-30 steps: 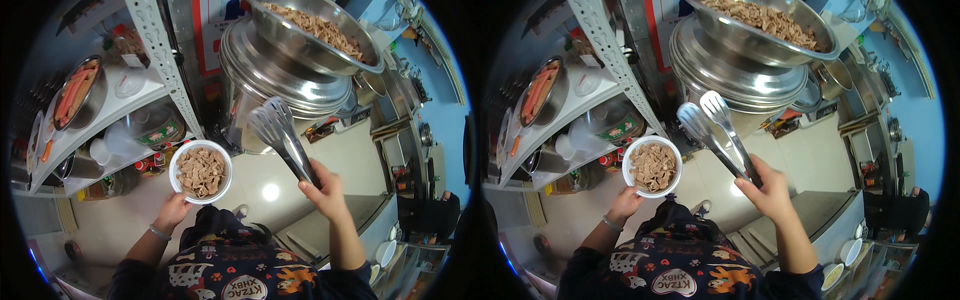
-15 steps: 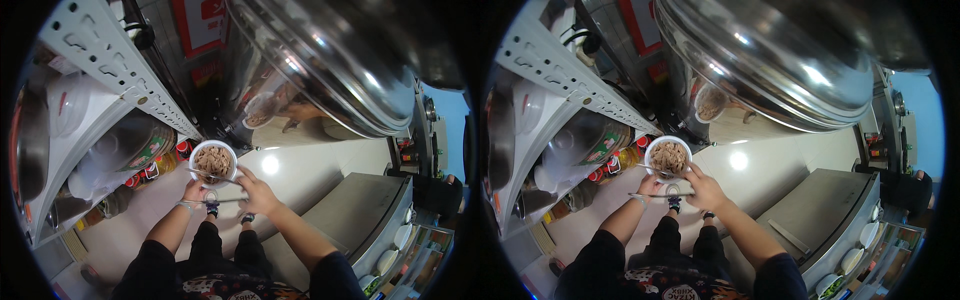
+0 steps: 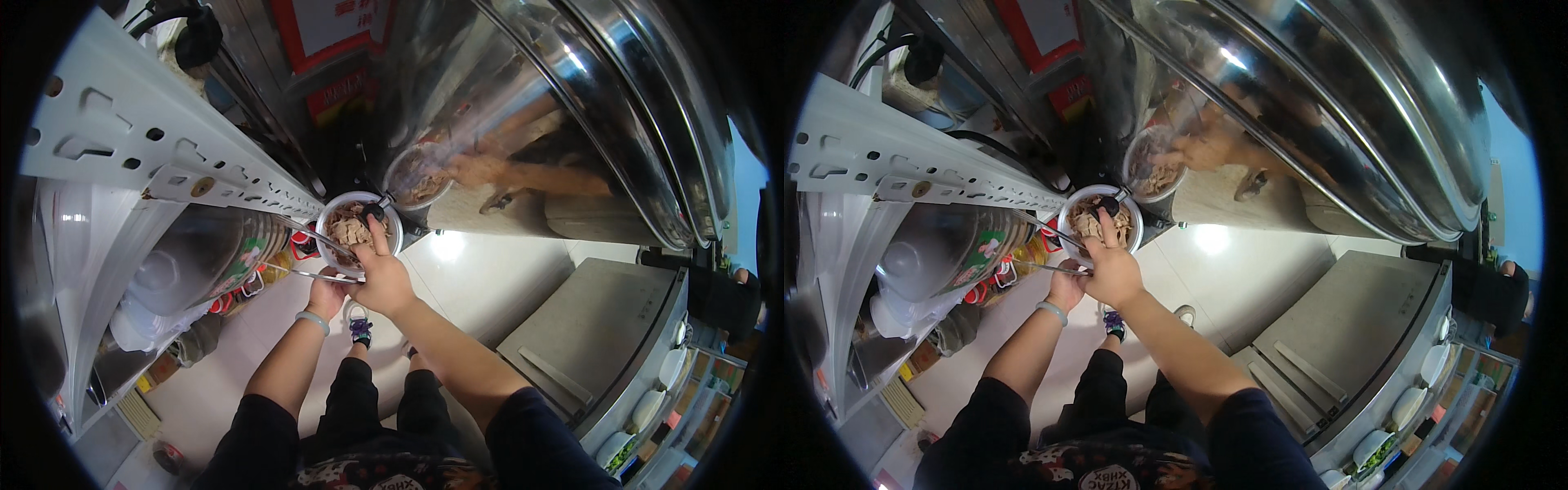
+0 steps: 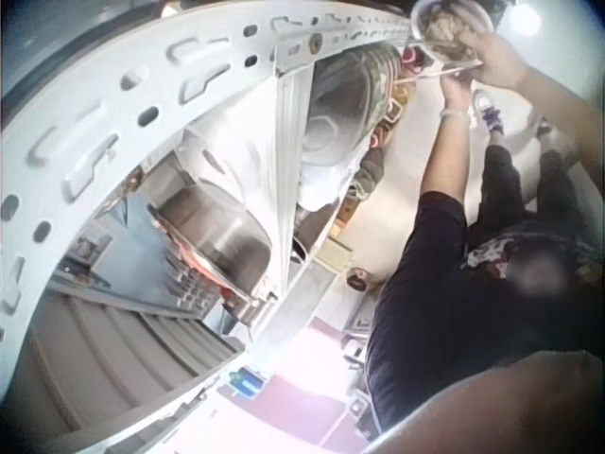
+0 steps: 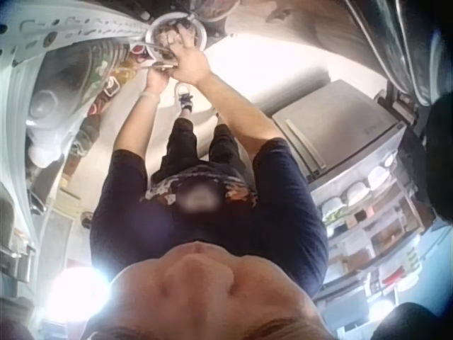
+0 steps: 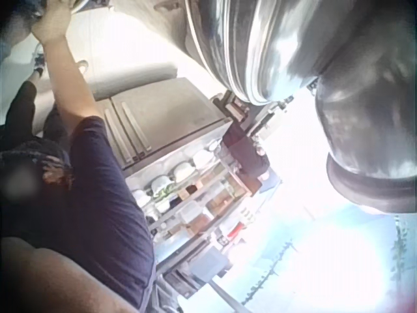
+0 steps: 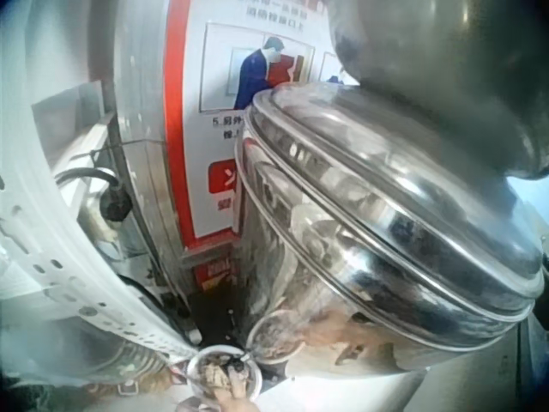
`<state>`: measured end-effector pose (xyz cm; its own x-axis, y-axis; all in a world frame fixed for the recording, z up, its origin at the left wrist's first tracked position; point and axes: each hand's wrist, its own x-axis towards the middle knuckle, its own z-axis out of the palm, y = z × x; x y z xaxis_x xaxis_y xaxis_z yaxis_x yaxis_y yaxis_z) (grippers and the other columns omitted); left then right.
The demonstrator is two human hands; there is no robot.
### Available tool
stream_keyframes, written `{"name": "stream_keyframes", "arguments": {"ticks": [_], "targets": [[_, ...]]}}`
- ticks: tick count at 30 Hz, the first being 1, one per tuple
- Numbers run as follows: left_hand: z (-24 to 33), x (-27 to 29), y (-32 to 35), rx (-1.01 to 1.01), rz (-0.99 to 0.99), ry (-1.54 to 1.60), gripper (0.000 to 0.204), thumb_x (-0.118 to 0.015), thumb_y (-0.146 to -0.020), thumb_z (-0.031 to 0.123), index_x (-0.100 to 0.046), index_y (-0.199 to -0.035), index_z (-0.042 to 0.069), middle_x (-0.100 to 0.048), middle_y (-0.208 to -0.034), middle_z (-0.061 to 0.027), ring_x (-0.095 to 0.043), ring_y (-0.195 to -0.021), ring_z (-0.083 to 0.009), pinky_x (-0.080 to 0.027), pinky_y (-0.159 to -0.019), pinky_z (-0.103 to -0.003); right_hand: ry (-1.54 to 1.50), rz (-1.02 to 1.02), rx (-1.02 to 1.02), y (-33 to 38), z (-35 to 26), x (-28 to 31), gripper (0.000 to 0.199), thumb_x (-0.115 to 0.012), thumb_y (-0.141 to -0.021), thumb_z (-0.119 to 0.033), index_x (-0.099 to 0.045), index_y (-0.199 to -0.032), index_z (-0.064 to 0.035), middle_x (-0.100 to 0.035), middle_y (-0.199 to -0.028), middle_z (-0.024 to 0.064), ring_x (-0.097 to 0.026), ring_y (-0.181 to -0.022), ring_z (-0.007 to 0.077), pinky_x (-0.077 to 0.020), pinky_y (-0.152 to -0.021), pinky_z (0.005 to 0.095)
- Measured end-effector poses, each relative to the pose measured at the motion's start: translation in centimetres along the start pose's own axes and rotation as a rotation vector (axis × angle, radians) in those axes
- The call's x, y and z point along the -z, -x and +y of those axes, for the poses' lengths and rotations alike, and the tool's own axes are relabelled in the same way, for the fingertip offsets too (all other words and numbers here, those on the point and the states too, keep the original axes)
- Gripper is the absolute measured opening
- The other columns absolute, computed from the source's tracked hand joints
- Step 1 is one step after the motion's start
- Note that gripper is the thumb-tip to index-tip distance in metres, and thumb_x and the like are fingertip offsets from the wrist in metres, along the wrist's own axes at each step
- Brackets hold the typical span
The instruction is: The person assembles a bento-style meal by transferring shredded meat into a white bowl, adding water, and placing it on a counter. They then retrieve a stack of red-lidded containers, open one, and add rice, a boiled egg, and a packaged meat product. The person uses tongs, a ladle, and scissors during the process.
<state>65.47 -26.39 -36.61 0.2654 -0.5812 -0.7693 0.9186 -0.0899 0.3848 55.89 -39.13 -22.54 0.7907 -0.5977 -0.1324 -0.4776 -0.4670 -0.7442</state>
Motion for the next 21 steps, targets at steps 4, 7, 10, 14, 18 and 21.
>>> {"name": "stream_keyframes", "arguments": {"ticks": [4, 7, 10, 14, 18, 21], "targets": [[-0.6, 0.0, 0.5, -0.016, 0.028, 0.123, 0.04, -0.037, -0.091, 0.026, -0.052, -0.118, 0.0, -0.061, -0.112, -0.0143, -0.061, -0.097, -0.026, -0.051, -0.085, -0.038, -0.03, -0.036, -0.066, 0.3, -0.3, -1.7, 0.05, -0.072, -0.059, -0.013, -0.056, -0.106, -0.0072, -0.017, -0.152, 0.0242, -0.063, -0.093, 0.041, -0.0532, -0.079, 0.0427], [-0.9, 0.5, 0.6, 0.052, 0.028, 0.294, 0.036, -0.041, -0.091, 0.024, -0.053, -0.118, 0.003, -0.061, -0.112, -0.0136, -0.061, -0.096, -0.0273, -0.052, -0.085, -0.039, -0.077, -0.076, -0.05, 0.8, 0.3, -2.4, 0.049, -0.069, -0.061, -0.013, -0.055, -0.108, -0.0071, -0.02, -0.152, 0.0216, -0.064, -0.094, 0.038, -0.0531, -0.079, 0.0424], [-0.8, 1.2, -0.1, 0.103, 0.076, 0.25, 0.033, -0.046, -0.091, 0.022, -0.052, -0.119, 0.005, -0.059, -0.115, -0.0129, -0.06, -0.097, -0.0285, -0.052, -0.085, -0.041, -0.125, -0.134, -0.009, 2.1, 2.0, -2.4, 0.052, -0.067, -0.062, -0.011, -0.053, -0.112, -0.0087, -0.024, -0.151, 0.019, -0.063, -0.095, 0.0365, -0.0525, -0.08, 0.0425], [-1.1, 2.1, -1.0, 0.039, 0.039, 0.094, 0.026, -0.05, -0.093, 0.021, -0.052, -0.115, 0.007, -0.055, -0.119, -0.0081, -0.059, -0.1, -0.0296, -0.051, -0.087, -0.041, -0.198, -0.104, 0.024, 6.9, 4.1, -2.9, 0.056, -0.065, -0.064, -0.01, -0.048, -0.117, -0.0078, -0.034, -0.145, 0.0195, -0.063, -0.092, 0.0356, -0.0524, -0.079, 0.0413], [-2.1, 2.0, -1.4, -0.063, 0.118, -0.076, 0.031, -0.047, -0.098, 0.024, -0.042, -0.122, 0.004, -0.053, -0.12, -0.0124, -0.06, -0.1, -0.0317, -0.052, -0.083, -0.043, -0.404, -0.078, -0.108, 13.2, 5.5, -3.8, 0.057, -0.063, -0.067, -0.005, -0.044, -0.121, -0.0045, -0.041, -0.137, 0.0204, -0.064, -0.084, 0.031, -0.0532, -0.077, 0.0374], [-2.2, 1.8, -1.5, -0.042, 0.07, -0.127, 0.031, -0.044, -0.099, 0.024, -0.042, -0.122, 0.004, -0.051, -0.123, -0.0129, -0.06, -0.099, -0.0322, -0.051, -0.084, -0.043, -0.571, 0.011, -0.242, 17.3, 6.2, -4.6, 0.055, -0.062, -0.07, -0.003, -0.041, -0.122, -0.0008, -0.052, -0.112, 0.014, -0.059, -0.084, 0.0198, -0.0496, -0.075, 0.0307]]}}
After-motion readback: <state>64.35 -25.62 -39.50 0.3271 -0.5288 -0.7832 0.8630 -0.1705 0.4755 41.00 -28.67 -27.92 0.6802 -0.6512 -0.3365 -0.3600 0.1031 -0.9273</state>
